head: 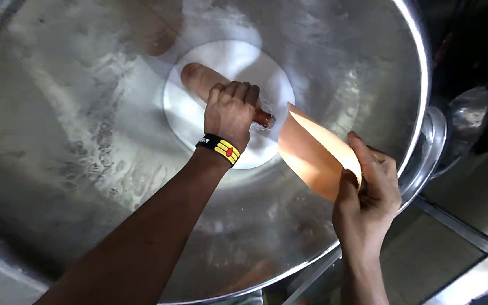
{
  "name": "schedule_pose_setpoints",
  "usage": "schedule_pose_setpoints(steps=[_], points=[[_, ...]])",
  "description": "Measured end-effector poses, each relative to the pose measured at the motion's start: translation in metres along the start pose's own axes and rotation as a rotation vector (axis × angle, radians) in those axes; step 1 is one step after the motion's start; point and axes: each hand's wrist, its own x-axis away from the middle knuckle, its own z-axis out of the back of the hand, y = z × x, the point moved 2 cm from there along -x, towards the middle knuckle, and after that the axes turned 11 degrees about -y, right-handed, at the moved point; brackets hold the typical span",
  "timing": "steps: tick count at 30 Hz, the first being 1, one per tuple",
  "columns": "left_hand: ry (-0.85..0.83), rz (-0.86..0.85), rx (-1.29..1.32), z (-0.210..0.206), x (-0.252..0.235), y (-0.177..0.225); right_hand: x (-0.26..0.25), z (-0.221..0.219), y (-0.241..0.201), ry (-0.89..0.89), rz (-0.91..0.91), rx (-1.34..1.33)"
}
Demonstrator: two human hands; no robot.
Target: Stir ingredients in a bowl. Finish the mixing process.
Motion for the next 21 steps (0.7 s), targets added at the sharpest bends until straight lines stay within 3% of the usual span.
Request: schedule_pose_setpoints(steps=[4,10,16,21], points=[[0.03,0.003,0.029,0.0,0.002,-0.005,-0.024,-0.028,0.037,0.023,-0.206,0.009],[0.101,0.043,0.334,0.019,0.012,-0.027,-0.072,-0.173,0.106,0.073,-0.707,-0.426],[0.201,0.0,0.279,0.035,0.021,-0.041,-0.139,-0.249,0.104,0.063,-0.726,-0.545],[0.23,-0.017,0.226,0.03,0.025,-0.037,-0.145,-0.278,0.114,0.033,-0.722,-1.017]])
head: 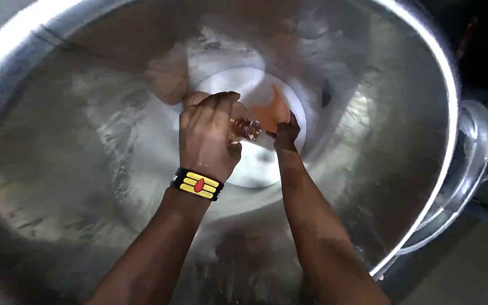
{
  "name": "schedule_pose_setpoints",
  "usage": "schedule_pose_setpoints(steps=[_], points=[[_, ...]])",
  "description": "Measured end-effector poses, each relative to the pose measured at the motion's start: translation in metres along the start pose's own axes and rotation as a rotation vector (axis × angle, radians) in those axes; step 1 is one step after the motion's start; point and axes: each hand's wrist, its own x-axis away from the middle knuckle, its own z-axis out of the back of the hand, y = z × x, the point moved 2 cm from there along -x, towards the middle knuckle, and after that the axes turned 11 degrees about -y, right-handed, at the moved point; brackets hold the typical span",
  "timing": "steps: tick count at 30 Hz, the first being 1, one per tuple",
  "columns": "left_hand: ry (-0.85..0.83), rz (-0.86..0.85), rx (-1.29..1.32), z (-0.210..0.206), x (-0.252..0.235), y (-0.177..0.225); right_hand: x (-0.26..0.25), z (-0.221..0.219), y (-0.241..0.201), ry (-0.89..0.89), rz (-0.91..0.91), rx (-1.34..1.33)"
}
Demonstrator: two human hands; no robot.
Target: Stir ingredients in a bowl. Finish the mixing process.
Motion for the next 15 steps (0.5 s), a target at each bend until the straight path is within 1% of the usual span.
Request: schedule_pose_setpoints(steps=[2,4,6,8,11,13,15], points=[[-0.009,0.007,-0.013,-0.003,0.002,0.0,0.001,0.017,0.02,-0.125,-0.032,-0.168],[-0.003,0.015,-0.009,-0.005,0.0,0.0,0.011,0.032,0.025,-0.199,-0.061,-0.245],[-0.014,0.026,0.016,-0.006,-0.003,-0.003,0.035,0.045,0.018,-0.213,-0.07,-0.319],[-0.05,0.042,0.054,-0.01,-0.006,-0.006,0.07,0.062,0.0,-0.184,-0.082,-0.358],[-0.088,0.071,0.074,-0.015,-0.011,-0.007,0.126,0.09,-0.04,-0.147,-0.044,-0.249],[-0.105,0.061,0.04,-0.02,-0.013,-0.003,0.165,0.109,-0.068,-0.169,0.002,-0.091],[-0.142,0.051,-0.001,-0.023,-0.011,0.004,0.193,0.123,-0.088,-0.182,0.035,-0.001]])
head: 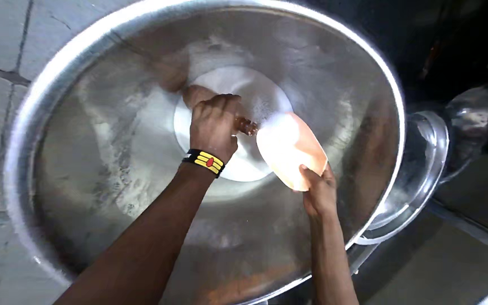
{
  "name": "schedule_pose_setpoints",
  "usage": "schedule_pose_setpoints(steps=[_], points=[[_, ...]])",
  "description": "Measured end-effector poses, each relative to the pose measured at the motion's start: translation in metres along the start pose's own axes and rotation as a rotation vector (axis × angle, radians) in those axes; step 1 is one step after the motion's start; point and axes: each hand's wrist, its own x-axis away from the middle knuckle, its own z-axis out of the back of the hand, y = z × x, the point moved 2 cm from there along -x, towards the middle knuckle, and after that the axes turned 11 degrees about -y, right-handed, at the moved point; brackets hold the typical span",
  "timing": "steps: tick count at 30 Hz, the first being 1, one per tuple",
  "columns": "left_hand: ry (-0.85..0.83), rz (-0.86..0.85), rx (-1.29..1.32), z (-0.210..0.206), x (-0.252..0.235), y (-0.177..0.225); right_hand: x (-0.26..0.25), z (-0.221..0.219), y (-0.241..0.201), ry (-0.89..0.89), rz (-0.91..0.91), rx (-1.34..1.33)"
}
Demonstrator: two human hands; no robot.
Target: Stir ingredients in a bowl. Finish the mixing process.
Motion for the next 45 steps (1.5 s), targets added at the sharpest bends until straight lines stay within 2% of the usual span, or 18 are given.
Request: schedule_pose_setpoints(steps=[9,17,24,29,32,34,37,40,42,45], points=[[-0.028,-0.017,-0.117,-0.016,0.001,0.012,0.037,0.01,-0.048,-0.029,0.309,0.362],[0.013,-0.038,-0.118,-0.026,0.009,0.016,0.06,-0.001,-0.061,0.052,0.414,0.769],[-0.012,-0.053,-0.13,-0.028,0.011,0.022,0.081,-0.013,-0.079,0.088,0.528,0.937],[-0.073,-0.048,-0.115,-0.025,0.012,0.025,0.084,-0.006,-0.088,0.139,0.511,1.045],[-0.128,-0.062,-0.03,-0.011,0.011,0.024,0.069,0.004,-0.079,0.175,0.449,1.065],[-0.116,-0.098,0.127,0.007,0.016,0.017,0.045,0.004,-0.06,0.163,0.321,0.989],[-0.015,-0.115,0.445,0.036,0.034,0.005,-0.016,-0.003,-0.003,0.158,0.121,0.686],[0.082,-0.135,0.596,0.042,0.052,0.0,-0.054,-0.01,0.051,0.081,-0.081,0.529],[0.112,-0.21,0.587,0.043,0.053,0.005,-0.052,-0.02,0.047,0.092,-0.018,0.525],[0.098,-0.232,0.644,0.038,0.07,0.012,-0.02,-0.032,0.042,0.109,0.213,0.567]])
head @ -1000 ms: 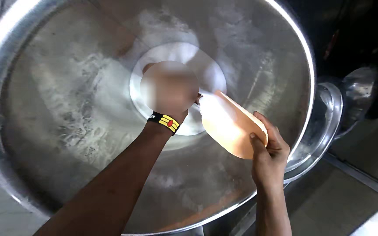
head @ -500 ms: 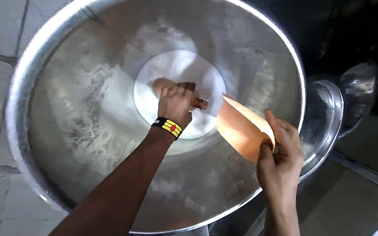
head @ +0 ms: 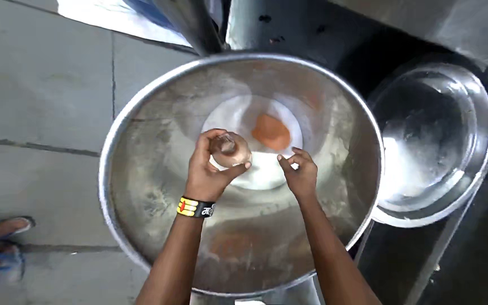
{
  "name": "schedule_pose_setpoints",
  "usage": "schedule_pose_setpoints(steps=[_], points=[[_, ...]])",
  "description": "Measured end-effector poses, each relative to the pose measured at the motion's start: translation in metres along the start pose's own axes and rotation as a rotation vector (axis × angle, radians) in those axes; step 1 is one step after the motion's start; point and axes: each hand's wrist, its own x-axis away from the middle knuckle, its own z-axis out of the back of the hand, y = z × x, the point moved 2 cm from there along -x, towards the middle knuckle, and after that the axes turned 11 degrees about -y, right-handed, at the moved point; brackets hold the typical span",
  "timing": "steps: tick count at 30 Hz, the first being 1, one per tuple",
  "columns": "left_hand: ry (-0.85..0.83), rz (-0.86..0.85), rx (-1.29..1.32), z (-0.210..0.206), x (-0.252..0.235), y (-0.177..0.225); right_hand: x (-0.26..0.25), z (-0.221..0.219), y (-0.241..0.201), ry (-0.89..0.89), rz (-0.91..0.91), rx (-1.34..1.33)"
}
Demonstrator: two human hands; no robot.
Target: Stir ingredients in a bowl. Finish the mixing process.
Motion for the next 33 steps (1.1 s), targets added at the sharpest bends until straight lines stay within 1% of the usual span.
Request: schedule_pose_setpoints(steps=[1,2,3,4,5,6,7,8,9,10,11,12,13,14,16,17,18,19,21,22,23,24,25,26,27,28,29,30,31,32,33], points=[[0.009,-0.005,0.027,0.0,0.006,0.007,0.005,-0.002,-0.005,-0.032,0.118,-0.032],[0.015,-0.037,0.054,0.0,0.008,0.013,0.004,-0.002,-0.014,-0.115,0.237,-0.085],[0.0,-0.073,0.091,-0.001,0.011,0.018,0.002,-0.005,-0.021,-0.247,0.305,-0.097],[-0.033,-0.096,0.142,-0.003,0.019,0.022,0.005,-0.012,-0.028,-0.369,0.343,-0.107],[-0.066,-0.111,0.213,-0.005,0.025,0.025,0.008,-0.023,-0.034,-0.442,0.375,-0.107],[-0.076,-0.129,0.302,-0.007,0.026,0.024,0.008,-0.032,-0.04,-0.471,0.406,-0.097],[-0.022,-0.125,0.391,-0.008,0.024,0.02,0.006,-0.039,-0.043,-0.459,0.429,-0.086],[0.09,-0.084,0.455,-0.006,0.023,0.016,0.006,-0.044,-0.043,-0.435,0.428,-0.074],[0.247,-0.011,0.511,-0.003,0.021,0.012,0.005,-0.047,-0.039,-0.393,0.39,-0.09],[0.412,0.096,0.577,0.003,0.017,0.01,0.003,-0.049,-0.032,-0.332,0.317,-0.152],[0.527,0.186,0.656,0.011,0.013,0.008,0.003,-0.051,-0.024,-0.259,0.221,-0.234],[0.603,0.254,0.673,0.014,0.012,0.004,0.005,-0.052,-0.017,-0.179,0.132,-0.299],[0.632,0.295,0.598,0.011,0.013,-0.001,0.007,-0.051,-0.013,-0.133,0.057,-0.329],[0.594,0.291,0.446,0.003,0.016,-0.006,0.009,-0.051,-0.012,-0.13,0.02,-0.319],[0.385,0.169,0.139,-0.011,0.028,-0.008,0.015,-0.054,-0.012,-0.201,0.015,-0.22],[0.259,0.147,0.109,-0.014,0.033,-0.001,0.018,-0.057,-0.01,-0.222,0.034,-0.175],[0.148,0.157,0.124,-0.015,0.035,0.007,0.02,-0.06,-0.007,-0.206,0.051,-0.157],[0.062,0.154,0.143,-0.017,0.037,0.013,0.022,-0.064,-0.003,-0.164,0.071,-0.157],[-0.06,0.148,0.056,-0.029,0.041,0.018,0.03,-0.073,0.001,-0.113,0.162,-0.162],[-0.065,0.158,-0.007,-0.037,0.041,0.012,0.036,-0.077,0.001,-0.145,0.205,-0.163],[-0.013,0.174,-0.063,-0.042,0.04,0.006,0.042,-0.078,-0.003,-0.235,0.214,-0.167],[0.07,0.183,-0.112,-0.042,0.036,0.0,0.045,-0.075,-0.011,-0.377,0.195,-0.157],[0.14,0.191,-0.138,-0.037,0.03,-0.001,0.043,-0.069,-0.018,-0.514,0.217,-0.157],[0.19,0.19,-0.158,-0.031,0.026,0.003,0.036,-0.063,-0.019,-0.623,0.272,-0.18],[0.211,0.182,-0.154,-0.024,0.026,0.012,0.026,-0.055,-0.017,-0.689,0.289,-0.224],[0.211,0.165,-0.131,-0.016,0.033,0.023,0.015,-0.043,-0.012,-0.673,0.229,-0.252],[0.207,0.135,-0.111,-0.01,0.043,0.035,0.002,-0.03,-0.005,-0.538,0.131,-0.227],[0.198,0.083,-0.106,-0.005,0.053,0.047,-0.017,-0.024,0.003,-0.286,0.08,-0.09],[0.194,0.034,-0.098,-0.001,0.06,0.056,-0.042,-0.026,0.013,-0.063,0.059,0.12],[0.192,-0.004,-0.094,0.002,0.066,0.063,-0.068,-0.032,0.026,0.046,0.089,0.34],[0.192,-0.021,-0.102,0.006,0.072,0.067,-0.088,-0.042,0.039,0.02,0.145,0.536]])
